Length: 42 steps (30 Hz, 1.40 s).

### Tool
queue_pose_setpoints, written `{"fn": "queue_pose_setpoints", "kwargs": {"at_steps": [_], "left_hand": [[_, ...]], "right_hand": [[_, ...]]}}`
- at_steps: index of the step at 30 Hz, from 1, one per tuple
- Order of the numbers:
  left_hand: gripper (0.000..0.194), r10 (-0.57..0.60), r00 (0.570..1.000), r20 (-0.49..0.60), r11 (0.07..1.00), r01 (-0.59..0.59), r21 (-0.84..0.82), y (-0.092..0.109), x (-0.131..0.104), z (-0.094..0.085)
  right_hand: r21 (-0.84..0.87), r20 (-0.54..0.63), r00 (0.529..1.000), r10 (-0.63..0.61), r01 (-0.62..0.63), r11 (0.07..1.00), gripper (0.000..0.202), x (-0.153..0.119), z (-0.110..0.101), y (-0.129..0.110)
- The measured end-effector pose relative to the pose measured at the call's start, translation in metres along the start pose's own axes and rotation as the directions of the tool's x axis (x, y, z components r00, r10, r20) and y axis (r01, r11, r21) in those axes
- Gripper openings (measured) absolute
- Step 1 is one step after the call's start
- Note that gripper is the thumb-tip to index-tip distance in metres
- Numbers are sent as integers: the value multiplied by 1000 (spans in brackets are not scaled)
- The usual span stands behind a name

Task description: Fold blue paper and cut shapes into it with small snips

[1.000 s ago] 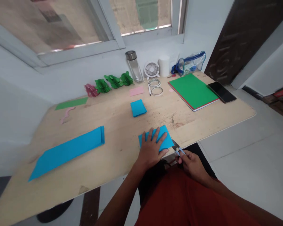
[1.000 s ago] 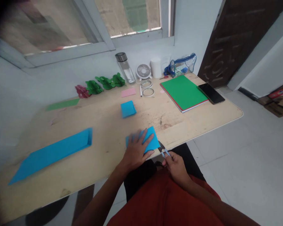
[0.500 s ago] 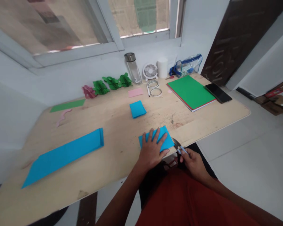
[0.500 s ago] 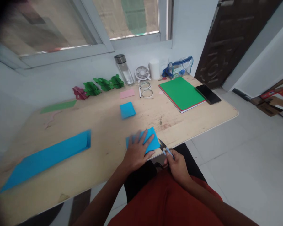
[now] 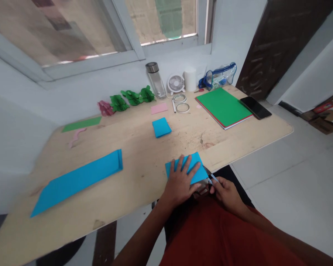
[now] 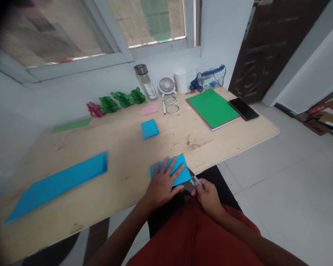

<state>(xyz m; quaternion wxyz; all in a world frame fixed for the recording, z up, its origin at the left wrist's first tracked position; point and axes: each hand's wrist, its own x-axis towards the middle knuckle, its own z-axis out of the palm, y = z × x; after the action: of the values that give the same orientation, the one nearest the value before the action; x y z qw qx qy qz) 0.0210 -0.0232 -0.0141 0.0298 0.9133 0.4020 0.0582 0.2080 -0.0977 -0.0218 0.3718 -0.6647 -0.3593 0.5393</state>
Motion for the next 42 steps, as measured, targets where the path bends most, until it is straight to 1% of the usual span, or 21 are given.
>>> {"fn": "queue_pose_setpoints", "kwargs": {"at_steps": [4, 8, 12, 16, 21, 27, 33, 37, 40, 42], "left_hand": [[65, -5, 1000, -9, 1000, 5, 22, -1, 0, 0], [65, 0, 1000, -12, 999, 0, 35, -1, 0, 1], [61, 4, 1000, -1, 999, -4, 48, -2, -1, 3], [60, 13, 1000, -3, 998, -13, 57, -3, -1, 5], [63, 24, 999, -20, 997, -23, 68, -3, -1, 5], [65, 41, 999, -33, 996, -39, 81, -5, -2, 5], [64, 49, 997, -64, 996, -44, 71, -5, -3, 6], [65, 57, 996, -63, 997, -54, 55, -6, -3, 7], [62, 68, 995, -69, 997, -66, 37, -7, -3, 6], [60, 71, 994, -79, 997, -69, 31, -7, -3, 6]], "right_hand": [[-27, -55, 997, -49, 48, 998, 45, 3, 0, -5], [-63, -52, 996, -69, 65, 996, 46, 9, 3, -11], [-85, -81, 994, -75, 68, 994, 47, 12, 4, -13], [-143, -61, 988, -141, 131, 981, 48, 12, 4, -18], [-193, -126, 981, -149, 123, 973, 49, 14, 5, -24], [-274, -92, 964, -248, 215, 937, 47, 25, 6, -29], [-313, -138, 948, -288, 234, 920, 44, 25, 10, -31], [-331, -122, 952, -279, 226, 916, 43, 25, 12, -32], [-345, -149, 943, -296, 231, 910, 43, 27, 9, -34], [-360, -130, 946, -298, 235, 903, 41, 30, 8, -37]]}}
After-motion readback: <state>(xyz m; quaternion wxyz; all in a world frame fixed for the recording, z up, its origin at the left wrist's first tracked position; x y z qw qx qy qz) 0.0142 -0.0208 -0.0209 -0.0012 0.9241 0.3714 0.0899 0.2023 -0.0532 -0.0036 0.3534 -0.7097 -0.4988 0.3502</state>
